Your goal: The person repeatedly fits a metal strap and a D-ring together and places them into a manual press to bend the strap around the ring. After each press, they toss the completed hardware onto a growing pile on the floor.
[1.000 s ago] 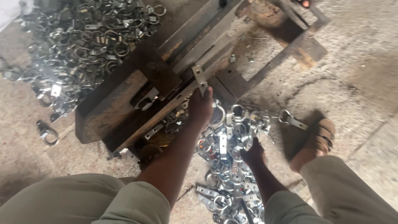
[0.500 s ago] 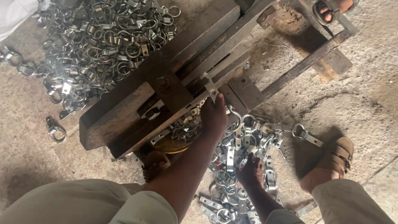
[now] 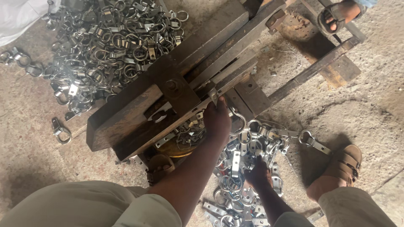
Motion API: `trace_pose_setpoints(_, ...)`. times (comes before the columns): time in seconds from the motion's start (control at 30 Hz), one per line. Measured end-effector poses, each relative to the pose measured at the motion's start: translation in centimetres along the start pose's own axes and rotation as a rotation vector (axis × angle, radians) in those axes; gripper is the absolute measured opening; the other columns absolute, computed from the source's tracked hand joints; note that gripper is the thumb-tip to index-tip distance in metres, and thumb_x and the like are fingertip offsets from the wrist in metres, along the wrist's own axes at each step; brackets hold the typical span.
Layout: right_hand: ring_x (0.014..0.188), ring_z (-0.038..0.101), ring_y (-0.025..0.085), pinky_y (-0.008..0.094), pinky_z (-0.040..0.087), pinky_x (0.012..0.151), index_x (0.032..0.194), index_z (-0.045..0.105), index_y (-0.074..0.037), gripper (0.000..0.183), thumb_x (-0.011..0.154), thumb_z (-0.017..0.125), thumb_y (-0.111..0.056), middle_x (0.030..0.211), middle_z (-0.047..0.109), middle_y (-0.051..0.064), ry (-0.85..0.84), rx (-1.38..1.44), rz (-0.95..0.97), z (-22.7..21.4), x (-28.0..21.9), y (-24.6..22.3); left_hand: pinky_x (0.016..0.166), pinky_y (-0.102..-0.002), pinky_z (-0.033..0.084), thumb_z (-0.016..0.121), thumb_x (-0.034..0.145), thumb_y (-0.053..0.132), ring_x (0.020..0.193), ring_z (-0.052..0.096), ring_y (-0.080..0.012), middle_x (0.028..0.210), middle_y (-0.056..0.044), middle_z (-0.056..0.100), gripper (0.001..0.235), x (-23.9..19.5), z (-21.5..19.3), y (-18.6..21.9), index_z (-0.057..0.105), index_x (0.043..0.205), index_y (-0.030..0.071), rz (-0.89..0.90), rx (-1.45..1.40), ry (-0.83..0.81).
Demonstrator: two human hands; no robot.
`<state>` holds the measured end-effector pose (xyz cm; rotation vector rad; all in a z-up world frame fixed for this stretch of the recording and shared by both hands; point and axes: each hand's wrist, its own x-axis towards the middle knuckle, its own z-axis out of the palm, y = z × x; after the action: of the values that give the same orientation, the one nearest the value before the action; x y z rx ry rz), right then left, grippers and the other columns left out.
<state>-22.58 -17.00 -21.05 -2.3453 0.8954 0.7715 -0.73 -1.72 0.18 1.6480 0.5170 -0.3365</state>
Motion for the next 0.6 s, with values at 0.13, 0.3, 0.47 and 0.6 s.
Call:
trace_pose_setpoints(0.13,0.139,0.046,0.045,0.053,0.044,0.112,0.16,0.015,-0.015,0.108,0.079,0.078,-0.049,0.156,0.034,0.024,0.004,-0.149,0.034,0.4,0.0,-1.3,0.083,-0.045,0.054,0.046,0.102,0.043,0.091,0.072,-0.0301,0.101,-0.019,0.07,0.051,-0.3,-0.2,0.2,0.065,0.115,-0.003,0.033,0.014,0.015)
trace_pose_setpoints(0.3,0.136,0.052,0.047,0.054,0.048,0.11,0.162,0.014,-0.015,0.105,0.084,0.071,-0.056,0.155,0.037,0.026,0.016,-0.107,0.095,-0.4,-0.5,-3.0,0.082,-0.044,0.053,0.048,0.102,0.04,0.089,0.071,-0.0261,0.1,-0.015,0.07,0.047,-0.3,-0.2,-0.1,0.065,0.118,-0.001,0.055,-0.035,0.023)
trace_pose_setpoints(0.47,0.135,0.054,0.05,0.054,0.053,0.107,0.161,0.022,-0.019,0.103,0.079,0.078,-0.047,0.153,0.041,0.026,-0.051,-0.128,0.163,-1.3,-1.3,-4.2,0.068,-0.039,0.049,0.051,0.106,0.043,0.074,0.057,-0.0201,0.086,-0.013,0.061,0.051,-0.3,-0.1,0.0,0.066,0.111,-0.005,0.021,-0.158,-0.029)
trace_pose_setpoints(0.6,0.133,0.049,0.053,0.056,0.052,0.104,0.16,0.018,-0.02,0.098,0.087,0.074,-0.053,0.153,0.035,0.027,0.007,-0.141,0.128,-1.6,-1.8,-4.9,0.057,-0.031,0.051,0.056,0.096,0.046,0.07,0.058,-0.0123,0.091,0.001,0.061,0.046,-0.5,0.0,0.4,0.056,0.124,0.01,-0.163,-0.359,-0.071)
